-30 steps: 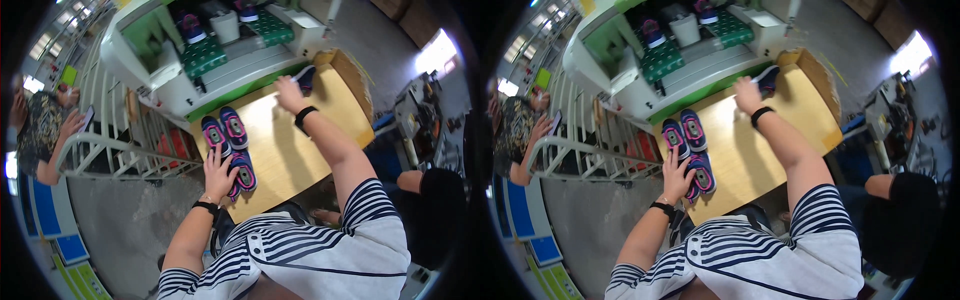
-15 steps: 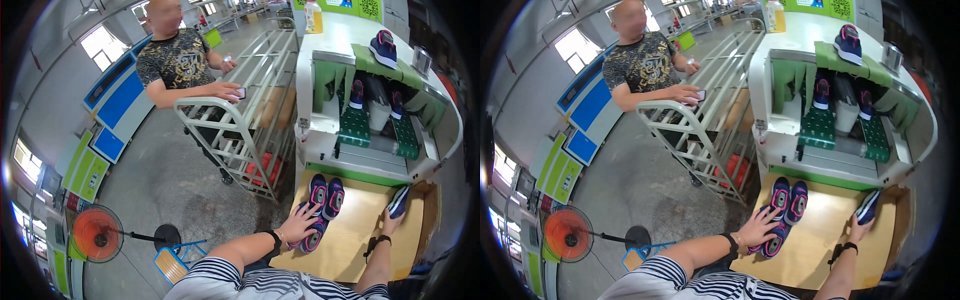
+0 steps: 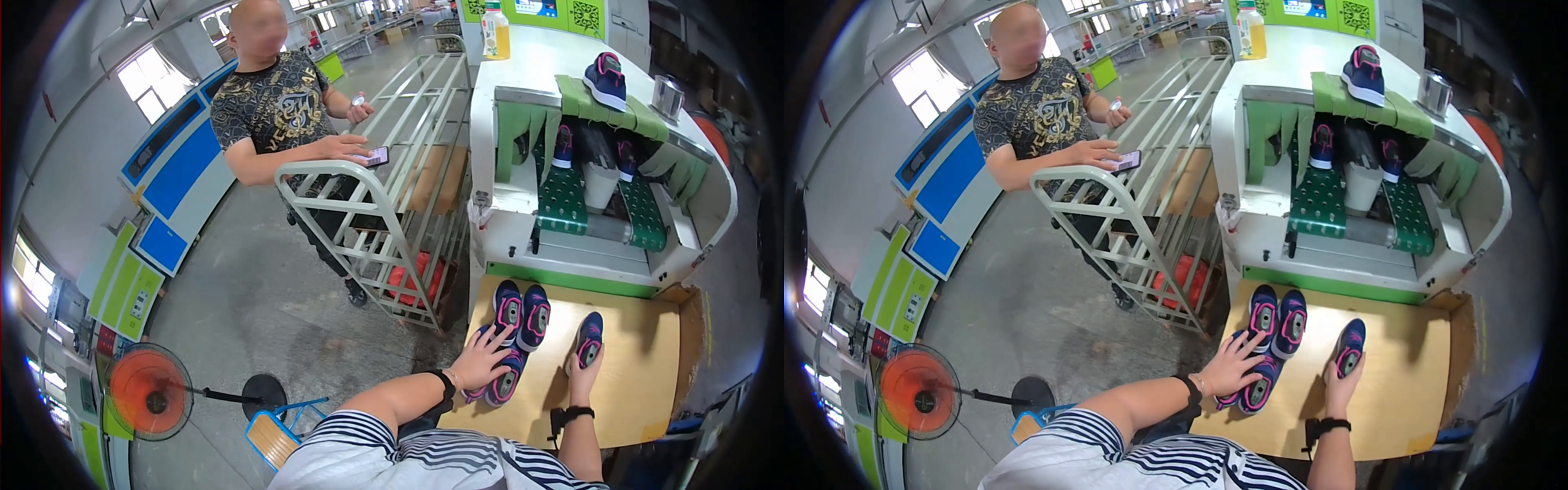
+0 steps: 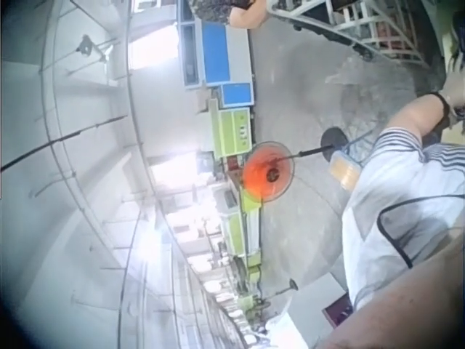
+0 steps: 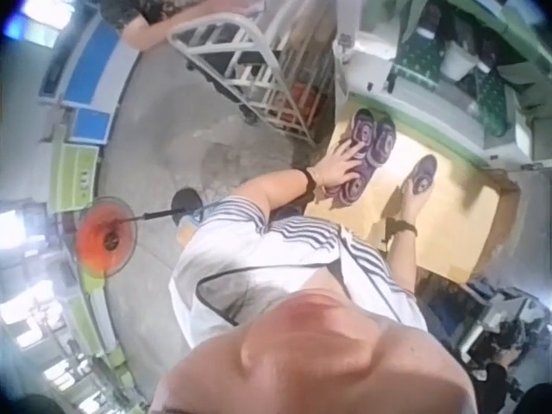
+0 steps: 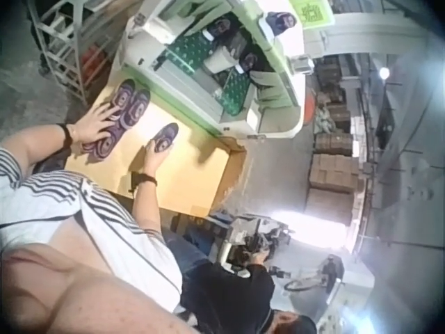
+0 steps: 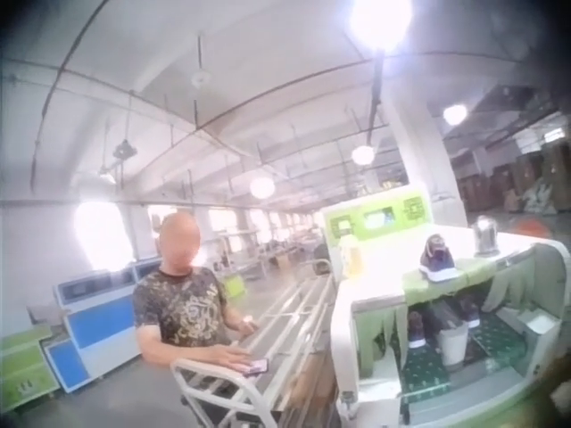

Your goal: Inspecting and sorting finished shoes at a factory conveyor station.

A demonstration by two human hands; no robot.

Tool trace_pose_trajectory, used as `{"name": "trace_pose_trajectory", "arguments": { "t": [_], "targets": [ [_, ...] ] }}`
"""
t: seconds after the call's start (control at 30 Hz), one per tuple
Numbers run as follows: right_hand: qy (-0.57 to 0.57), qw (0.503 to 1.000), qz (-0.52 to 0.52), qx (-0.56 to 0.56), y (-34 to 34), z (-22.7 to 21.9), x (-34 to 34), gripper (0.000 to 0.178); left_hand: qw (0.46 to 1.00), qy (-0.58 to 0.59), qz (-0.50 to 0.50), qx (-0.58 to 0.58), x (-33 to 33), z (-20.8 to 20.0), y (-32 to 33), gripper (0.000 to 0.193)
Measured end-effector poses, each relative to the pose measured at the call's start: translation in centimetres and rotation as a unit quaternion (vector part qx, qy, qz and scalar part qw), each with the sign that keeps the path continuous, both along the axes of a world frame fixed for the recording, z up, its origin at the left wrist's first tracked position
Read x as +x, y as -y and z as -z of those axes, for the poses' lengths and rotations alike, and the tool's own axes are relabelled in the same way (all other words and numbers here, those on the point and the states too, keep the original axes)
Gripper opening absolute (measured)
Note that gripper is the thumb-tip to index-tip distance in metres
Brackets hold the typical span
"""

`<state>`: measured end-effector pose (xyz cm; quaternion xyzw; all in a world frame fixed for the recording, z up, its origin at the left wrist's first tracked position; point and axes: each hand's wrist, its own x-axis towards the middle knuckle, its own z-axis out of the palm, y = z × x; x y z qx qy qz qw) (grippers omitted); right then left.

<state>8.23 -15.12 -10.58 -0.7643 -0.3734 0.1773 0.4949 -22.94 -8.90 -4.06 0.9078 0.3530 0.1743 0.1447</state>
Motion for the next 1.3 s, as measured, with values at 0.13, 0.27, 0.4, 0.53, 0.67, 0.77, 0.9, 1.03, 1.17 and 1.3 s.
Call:
{"name": "trace_pose_trajectory", "arguments": {
  "t": [0.13, 0.27, 0.4, 0.53, 0.67, 0.77, 0.9, 1.03, 1.17, 1.3],
  "targets": [
    [-0.063, 0.998, -0.022, -0.005, -2.9, -0.2, -3.7, 0.09, 1.0, -0.011, -0.005, -0.006, -0.5, -0.4, 0.3, 0.048],
    [-0.095, 0.983, -0.149, 0.038, -3.2, 0.0, -6.4, 0.088, 1.0, -0.013, 0.009, -0.009, -0.2, -0.5, 0.2, 0.049],
    [-0.208, 0.952, -0.207, 0.088, 0.6, -0.1, -7.7, 0.087, 0.999, -0.024, 0.027, -0.031, -0.5, -0.2, -0.2, 0.054],
    [0.216, 0.92, -0.241, -0.223, 9.1, 0.3, -10.8, 0.083, 0.999, -0.01, 0.052, 0.011, -0.1, -0.2, -0.5, 0.059],
    [0.202, 0.918, -0.209, -0.27, 13.6, 0.4, -14.8, 0.084, 0.958, 0.051, 0.273, 0.07, 1.3, -0.9, -0.9, 0.062],
    [0.18, 0.917, -0.161, -0.316, 13.9, 0.4, -17.2, 0.087, 0.926, -0.048, 0.375, -0.012, 1.6, 0.5, -1.8, 0.044],
    [0.146, 0.916, -0.083, -0.365, 14.6, 0.7, -21.0, 0.093, 0.931, 0.072, 0.356, 0.019, 1.9, 2.8, -1.2, 0.041],
    [0.122, 0.905, -0.027, -0.406, 15.0, 0.4, -25.1, 0.095, 0.928, 0.081, 0.36, 0.052, 1.7, 2.4, -1.4, 0.039],
    [0.109, 0.908, 0.006, -0.403, 15.0, 1.0, -27.8, 0.096, 0.928, 0.081, 0.36, 0.046, 1.1, 2.1, -1.7, 0.038],
    [0.133, 0.901, 0.024, -0.412, 15.5, 2.1, -28.3, 0.096, 0.919, 0.084, 0.382, 0.051, 1.2, 1.6, -1.5, 0.034]
  ]
}}
